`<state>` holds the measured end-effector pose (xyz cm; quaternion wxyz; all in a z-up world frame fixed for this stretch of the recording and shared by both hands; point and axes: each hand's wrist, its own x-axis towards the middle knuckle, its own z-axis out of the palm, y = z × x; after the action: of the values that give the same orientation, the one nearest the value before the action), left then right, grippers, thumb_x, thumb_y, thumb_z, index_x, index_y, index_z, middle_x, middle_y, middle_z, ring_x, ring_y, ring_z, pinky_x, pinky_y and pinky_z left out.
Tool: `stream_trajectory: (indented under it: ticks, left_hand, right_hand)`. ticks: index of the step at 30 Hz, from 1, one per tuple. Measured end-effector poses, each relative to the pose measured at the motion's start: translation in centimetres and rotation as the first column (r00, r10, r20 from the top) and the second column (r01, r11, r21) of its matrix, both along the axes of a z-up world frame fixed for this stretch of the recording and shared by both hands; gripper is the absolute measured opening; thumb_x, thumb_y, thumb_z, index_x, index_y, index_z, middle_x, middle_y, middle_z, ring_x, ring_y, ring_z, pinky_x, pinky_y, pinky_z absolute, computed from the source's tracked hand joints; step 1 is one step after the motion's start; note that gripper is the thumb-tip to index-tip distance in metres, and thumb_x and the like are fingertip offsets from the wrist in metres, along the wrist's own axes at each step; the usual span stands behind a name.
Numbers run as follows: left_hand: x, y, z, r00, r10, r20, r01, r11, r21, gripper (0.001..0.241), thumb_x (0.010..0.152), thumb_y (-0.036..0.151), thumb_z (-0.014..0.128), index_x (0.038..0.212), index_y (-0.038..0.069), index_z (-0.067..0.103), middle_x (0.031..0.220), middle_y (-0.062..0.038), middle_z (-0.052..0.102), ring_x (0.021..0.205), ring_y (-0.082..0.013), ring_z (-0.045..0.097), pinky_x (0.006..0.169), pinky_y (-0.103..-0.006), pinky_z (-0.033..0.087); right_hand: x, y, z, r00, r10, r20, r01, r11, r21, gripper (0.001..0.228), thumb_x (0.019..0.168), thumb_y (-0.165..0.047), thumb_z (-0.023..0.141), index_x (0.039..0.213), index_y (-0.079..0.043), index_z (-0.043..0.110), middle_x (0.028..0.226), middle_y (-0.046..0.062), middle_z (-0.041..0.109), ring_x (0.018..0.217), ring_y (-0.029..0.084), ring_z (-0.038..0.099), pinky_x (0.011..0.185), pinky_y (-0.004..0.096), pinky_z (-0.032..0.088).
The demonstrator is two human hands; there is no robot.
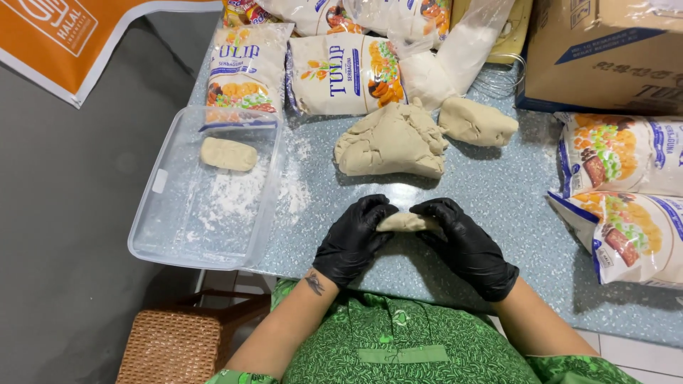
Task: Portioning a large mass of dough into smaller pieces and rolling them into uniform balls by hand.
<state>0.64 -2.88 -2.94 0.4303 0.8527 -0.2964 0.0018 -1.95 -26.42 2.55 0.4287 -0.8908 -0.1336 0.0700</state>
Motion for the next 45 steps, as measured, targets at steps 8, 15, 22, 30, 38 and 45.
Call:
stream_trajectory:
  ticks: [8, 15, 22, 30, 38, 45]
  left_hand:
    - [-1.2, -1.1, -0.4, 0.956, 0.168, 0.243, -0.162, 0.986, -0.045, 0.048, 0.096, 0.050, 0.062, 0.133, 0.019, 0.064, 0.133, -0.003, 0.065, 0.122, -0.0252, 0.063, 0.101, -0.0346, 0.054]
    - [-1.7, -0.7, 1.2, 0.923, 0.148, 0.356, -0.148, 0.989, -0.026, 0.029, 0.094, 0.037, 0.072, 0.116, 0.018, 0.075, 0.120, -0.003, 0.075, 0.111, -0.0233, 0.071, 0.087, -0.0340, 0.060]
    - [-2.6, 1.0, 3.4, 0.917, -0.154, 0.369, 0.206, 0.973, -0.106, 0.026, 0.096, 0.028, 0.072, 0.111, 0.008, 0.070, 0.128, -0.020, 0.067, 0.110, -0.0410, 0.067, 0.088, -0.0521, 0.058]
    - [-2.9, 1.9, 1.1, 0.988, -0.071, 0.136, 0.062, 0.996, 0.070, 0.082, 0.093, 0.054, 0.064, 0.154, 0.004, 0.039, 0.151, -0.026, 0.050, 0.139, -0.0486, 0.047, 0.116, -0.0599, 0.038]
    - [-1.5, 2.0, -0.3, 0.981, -0.159, 0.114, 0.141, 0.979, 0.150, 0.090, 0.083, 0.057, 0.072, 0.152, 0.005, 0.045, 0.147, -0.021, 0.052, 0.145, -0.0456, 0.039, 0.123, -0.0609, 0.022]
    - [-1.6, 0.9, -1.2, 0.986, -0.149, 0.069, 0.144, 0.987, 0.073, 0.082, 0.088, 0.047, 0.074, 0.152, 0.003, 0.046, 0.148, -0.022, 0.053, 0.144, -0.0408, 0.045, 0.126, -0.0498, 0.027]
  right_hand:
    - [-0.7, 1.8, 1.9, 1.000, -0.020, 0.001, 0.020, 0.979, 0.201, 0.035, 0.090, -0.018, 0.075, 0.125, -0.011, 0.073, 0.128, 0.017, 0.072, 0.126, 0.037, 0.065, 0.103, 0.048, 0.052]
    - [-1.8, 3.2, 1.2, 0.976, -0.217, -0.021, 0.214, 0.938, 0.273, 0.028, 0.086, -0.013, 0.080, 0.114, -0.011, 0.081, 0.122, 0.017, 0.077, 0.120, 0.033, 0.070, 0.098, 0.043, 0.056]
    - [-2.4, 0.2, 1.3, 0.999, 0.048, 0.026, -0.048, 0.999, 0.020, 0.073, 0.073, -0.018, 0.092, 0.141, -0.018, 0.064, 0.157, 0.008, 0.052, 0.146, 0.026, 0.046, 0.118, 0.040, 0.038]
    - [-2.5, 0.2, -0.2, 0.997, 0.021, -0.080, -0.019, 1.000, 0.021, 0.097, 0.068, -0.023, 0.092, 0.153, -0.020, 0.046, 0.167, 0.006, 0.035, 0.159, 0.032, 0.014, 0.126, 0.051, 0.014]
    - [-0.3, 1.4, 2.0, 0.972, 0.003, -0.235, -0.063, 0.967, -0.248, 0.101, 0.066, -0.045, 0.093, 0.154, -0.035, 0.048, 0.163, 0.003, 0.042, 0.152, 0.040, 0.026, 0.122, 0.050, 0.031]
    - [0.5, -0.2, -3.4, 0.979, 0.171, -0.113, -0.184, 0.975, -0.121, 0.094, 0.067, -0.038, 0.093, 0.151, -0.024, 0.054, 0.162, 0.005, 0.044, 0.152, 0.039, 0.028, 0.125, 0.050, 0.023]
